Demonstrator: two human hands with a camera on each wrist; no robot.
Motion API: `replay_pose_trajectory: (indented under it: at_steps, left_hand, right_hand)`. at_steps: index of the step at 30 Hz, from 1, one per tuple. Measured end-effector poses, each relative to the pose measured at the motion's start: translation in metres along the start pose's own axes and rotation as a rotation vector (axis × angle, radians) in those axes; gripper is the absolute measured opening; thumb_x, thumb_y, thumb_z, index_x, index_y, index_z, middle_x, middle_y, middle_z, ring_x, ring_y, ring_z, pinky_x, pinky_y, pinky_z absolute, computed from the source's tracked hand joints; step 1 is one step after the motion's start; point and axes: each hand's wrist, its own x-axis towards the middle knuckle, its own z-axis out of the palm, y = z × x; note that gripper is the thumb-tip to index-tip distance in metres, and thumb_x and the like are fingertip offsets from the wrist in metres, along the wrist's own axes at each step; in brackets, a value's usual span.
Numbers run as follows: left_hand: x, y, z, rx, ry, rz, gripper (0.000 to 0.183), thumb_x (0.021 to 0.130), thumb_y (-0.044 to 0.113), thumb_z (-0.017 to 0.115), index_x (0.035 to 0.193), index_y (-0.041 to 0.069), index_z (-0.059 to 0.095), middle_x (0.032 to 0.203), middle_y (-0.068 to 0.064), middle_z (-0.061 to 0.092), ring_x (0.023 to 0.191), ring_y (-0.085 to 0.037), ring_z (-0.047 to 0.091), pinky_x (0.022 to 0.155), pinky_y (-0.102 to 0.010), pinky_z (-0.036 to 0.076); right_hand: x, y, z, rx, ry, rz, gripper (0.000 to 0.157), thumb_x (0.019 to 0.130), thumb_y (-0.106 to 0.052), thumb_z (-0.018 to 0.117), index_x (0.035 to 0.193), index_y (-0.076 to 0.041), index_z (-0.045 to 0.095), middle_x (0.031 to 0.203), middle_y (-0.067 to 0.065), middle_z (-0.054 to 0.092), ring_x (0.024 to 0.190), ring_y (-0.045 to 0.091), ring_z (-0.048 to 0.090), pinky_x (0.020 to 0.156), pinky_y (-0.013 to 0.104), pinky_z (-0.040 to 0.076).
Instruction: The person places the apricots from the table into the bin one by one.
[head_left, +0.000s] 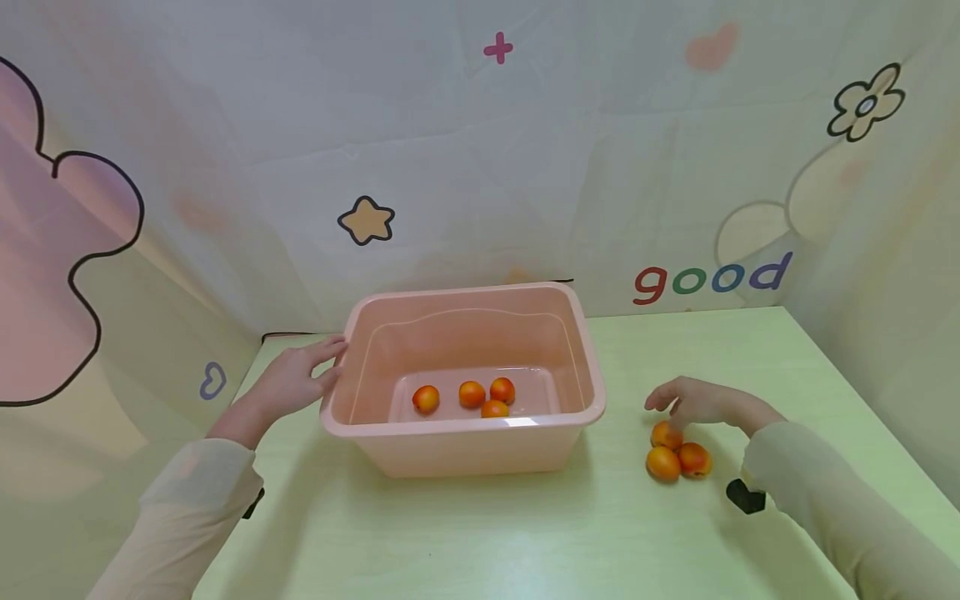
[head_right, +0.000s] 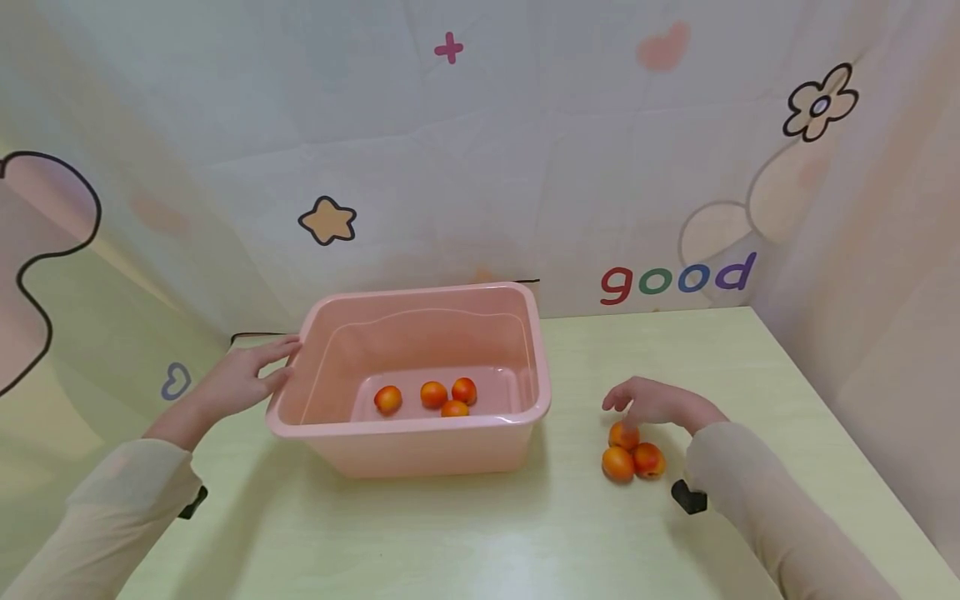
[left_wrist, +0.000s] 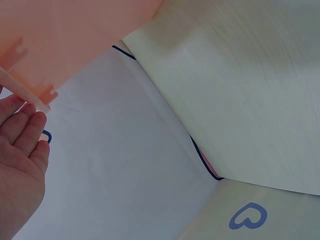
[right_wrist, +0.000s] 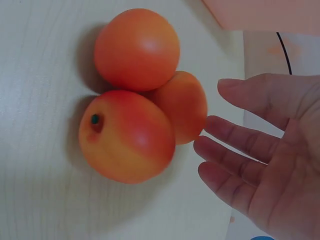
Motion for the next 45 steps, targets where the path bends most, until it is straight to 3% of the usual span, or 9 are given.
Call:
replay_pose_trajectory:
  at_steps: [6, 22, 29, 45]
  left_hand:
    - [0.001, -0.002, 0.001, -0.012, -0.008, -0.005, 0.049, 0.089, 0.023, 0.048, 0.133, 0.003, 0.038, 0.139, -0.017, 0.035, 0.121, -0.041, 0.037, 0.093, -0.057, 0.035]
    - [0.001, -0.005, 0.002, -0.012, -0.002, -0.002, 0.049, 0.089, 0.023, 0.048, 0.134, 0.004, 0.038, 0.139, -0.017, 0.036, 0.12, -0.041, 0.04, 0.092, -0.057, 0.036]
    - [0.002, -0.005, 0.002, -0.014, 0.003, 0.006, 0.049, 0.089, 0.023, 0.048, 0.133, 0.003, 0.038, 0.138, -0.017, 0.036, 0.12, -0.041, 0.039, 0.092, -0.056, 0.036]
    - [0.001, -0.003, 0.0, 0.005, 0.014, 0.026, 0.048, 0.09, 0.021, 0.048, 0.132, 0.001, 0.039, 0.137, -0.018, 0.037, 0.12, -0.041, 0.039, 0.093, -0.055, 0.036]
  right_hand:
    - [-0.001, 0.002, 0.006, 0.017, -0.018, 0.044, 0.047, 0.068, -0.003, 0.065, 0.114, -0.006, 0.055, 0.115, 0.016, 0.051, 0.099, 0.027, 0.046, 0.086, 0.055, 0.038]
    - [0.004, 0.003, 0.014, -0.04, -0.017, 0.097, 0.034, 0.071, -0.003, 0.064, 0.104, -0.01, 0.058, 0.102, 0.007, 0.053, 0.09, 0.022, 0.046, 0.083, 0.049, 0.039]
    - [0.007, 0.002, 0.014, -0.081, -0.005, 0.066, 0.027, 0.072, -0.005, 0.066, 0.098, -0.009, 0.06, 0.096, 0.005, 0.055, 0.086, 0.02, 0.047, 0.081, 0.045, 0.041]
    - [0.006, -0.008, -0.005, -0.128, 0.074, -0.033, 0.031, 0.075, -0.015, 0.067, 0.102, -0.003, 0.059, 0.094, 0.005, 0.058, 0.085, 0.02, 0.048, 0.078, 0.041, 0.044]
